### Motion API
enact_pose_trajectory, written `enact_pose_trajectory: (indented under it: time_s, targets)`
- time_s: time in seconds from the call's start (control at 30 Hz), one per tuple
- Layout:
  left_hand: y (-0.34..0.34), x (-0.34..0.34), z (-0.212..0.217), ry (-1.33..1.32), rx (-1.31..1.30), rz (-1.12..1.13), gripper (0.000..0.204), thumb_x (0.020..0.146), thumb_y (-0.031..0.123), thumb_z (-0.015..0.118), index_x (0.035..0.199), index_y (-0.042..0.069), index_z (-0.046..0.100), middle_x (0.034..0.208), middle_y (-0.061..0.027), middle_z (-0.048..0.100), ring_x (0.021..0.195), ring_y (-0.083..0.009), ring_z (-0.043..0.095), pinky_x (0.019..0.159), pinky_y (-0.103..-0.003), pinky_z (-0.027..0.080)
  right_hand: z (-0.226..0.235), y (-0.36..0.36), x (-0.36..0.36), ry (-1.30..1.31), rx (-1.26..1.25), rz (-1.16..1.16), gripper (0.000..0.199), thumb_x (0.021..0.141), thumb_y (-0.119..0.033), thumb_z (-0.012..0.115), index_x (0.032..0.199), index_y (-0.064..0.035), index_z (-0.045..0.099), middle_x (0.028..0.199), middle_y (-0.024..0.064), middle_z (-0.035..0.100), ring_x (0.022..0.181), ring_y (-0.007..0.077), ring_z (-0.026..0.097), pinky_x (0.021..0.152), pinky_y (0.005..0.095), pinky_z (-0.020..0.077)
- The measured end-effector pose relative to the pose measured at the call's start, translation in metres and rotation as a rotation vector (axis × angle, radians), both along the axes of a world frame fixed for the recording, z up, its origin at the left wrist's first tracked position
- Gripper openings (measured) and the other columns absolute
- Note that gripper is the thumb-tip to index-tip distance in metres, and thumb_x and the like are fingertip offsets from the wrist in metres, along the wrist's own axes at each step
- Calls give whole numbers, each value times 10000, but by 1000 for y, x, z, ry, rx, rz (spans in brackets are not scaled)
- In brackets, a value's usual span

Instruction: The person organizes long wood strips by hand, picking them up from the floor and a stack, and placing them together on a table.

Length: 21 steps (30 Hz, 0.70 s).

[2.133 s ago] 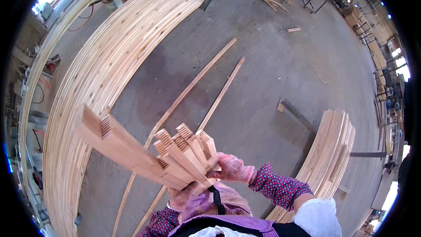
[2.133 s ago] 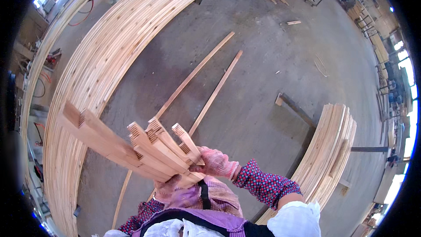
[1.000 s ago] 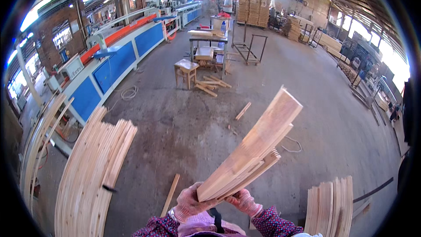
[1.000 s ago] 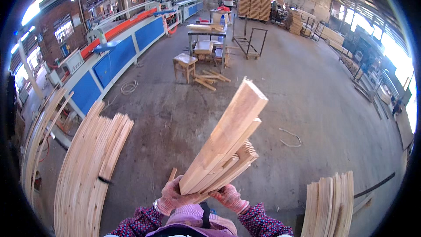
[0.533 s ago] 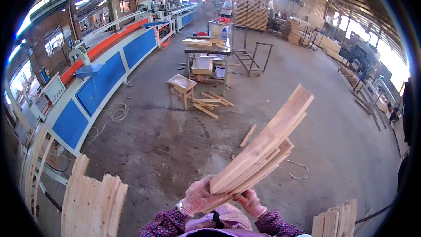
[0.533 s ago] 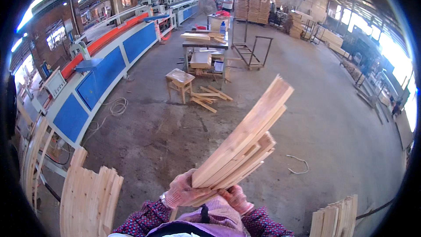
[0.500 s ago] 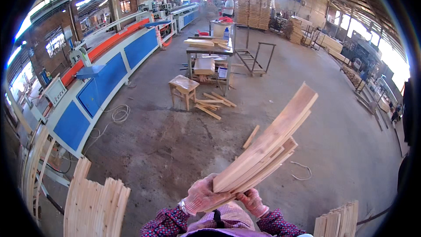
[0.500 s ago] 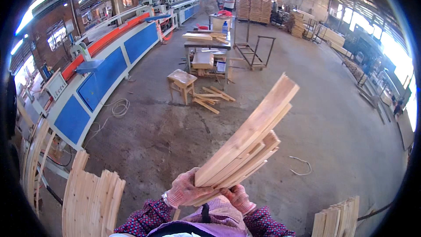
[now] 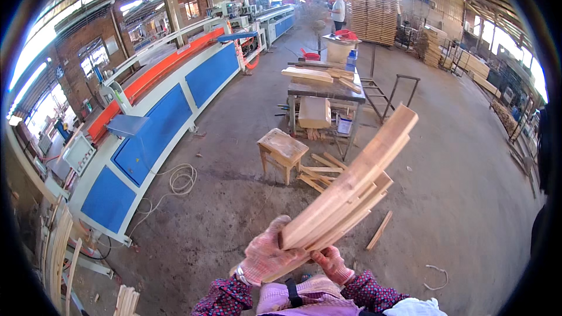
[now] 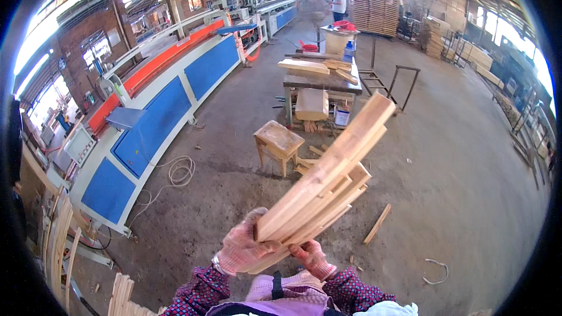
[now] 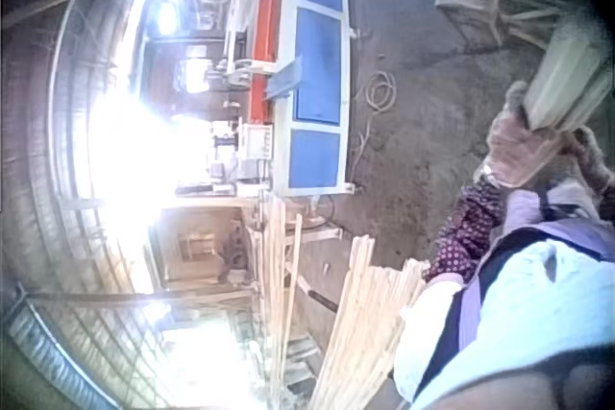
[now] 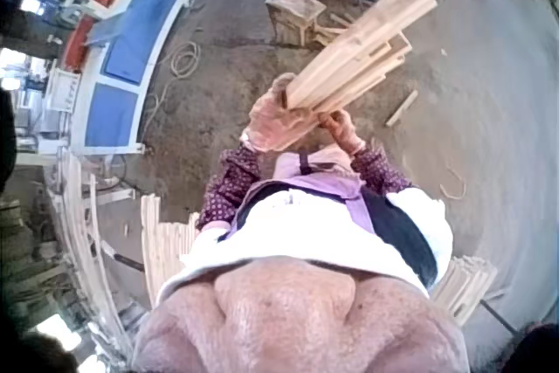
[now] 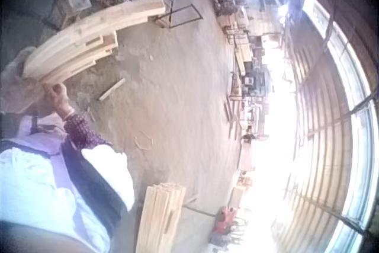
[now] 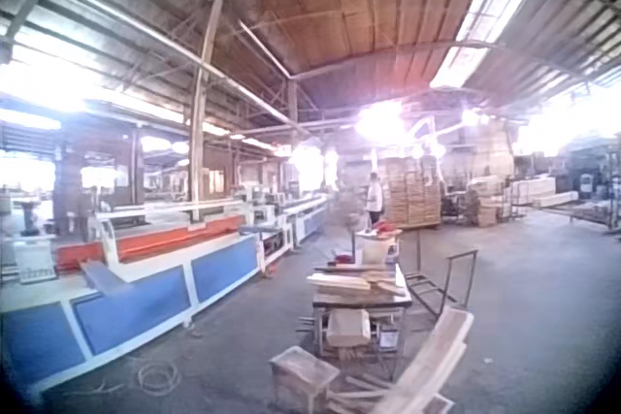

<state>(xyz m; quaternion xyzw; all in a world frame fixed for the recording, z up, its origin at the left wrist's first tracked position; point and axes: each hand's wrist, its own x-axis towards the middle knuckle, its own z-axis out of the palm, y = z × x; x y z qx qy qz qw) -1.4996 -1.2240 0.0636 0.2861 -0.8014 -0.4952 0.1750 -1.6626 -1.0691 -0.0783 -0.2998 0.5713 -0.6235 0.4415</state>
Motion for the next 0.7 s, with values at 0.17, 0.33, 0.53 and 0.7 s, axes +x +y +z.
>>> enact_pose_trajectory:
  time_s: [0.17, 0.33, 0.53, 0.7]
  targets:
    - [-140, -38, 2, 146, -38, 72, 814, 718, 222, 849, 1405, 66, 442, 1265, -138, 617, 1184, -229, 596, 1007, -336, 461, 12, -159, -33, -99, -47, 3, 326, 930, -233, 676, 1156, -1, 636, 1010, 51, 684, 897, 144, 617, 754, 314, 533]
    - [-299, -90, -21, 64, -18, -90, 748, 744, 236, 812, 1383, 77, 458, 1247, -146, 625, 1168, -246, 609, 974, -357, 475, -6, -303, -74, 24, -44, -75, 470, 922, -416, 676, 1120, 9, 639, 942, 65, 692, 875, 167, 644, 762, 333, 544]
    - [-458, -174, -1, -17, 17, -308, 680, 748, 229, 787, 1356, 138, 495, 1153, -153, 665, 1112, -298, 640, 939, -381, 487, -9, -426, -98, -199, 48, -339, 468, 916, -349, 694, 1157, 46, 626, 1037, 106, 699, 898, 180, 647, 785, 336, 537]
    - [-576, -271, -9, -66, 0, -451, 718, 756, 225, 759, 1402, 120, 464, 1196, -174, 652, 1149, -306, 621, 973, -369, 475, -15, -525, -161, -203, 172, -528, 497, 914, -361, 682, 1122, 88, 628, 1006, 136, 704, 896, 193, 660, 781, 327, 544]
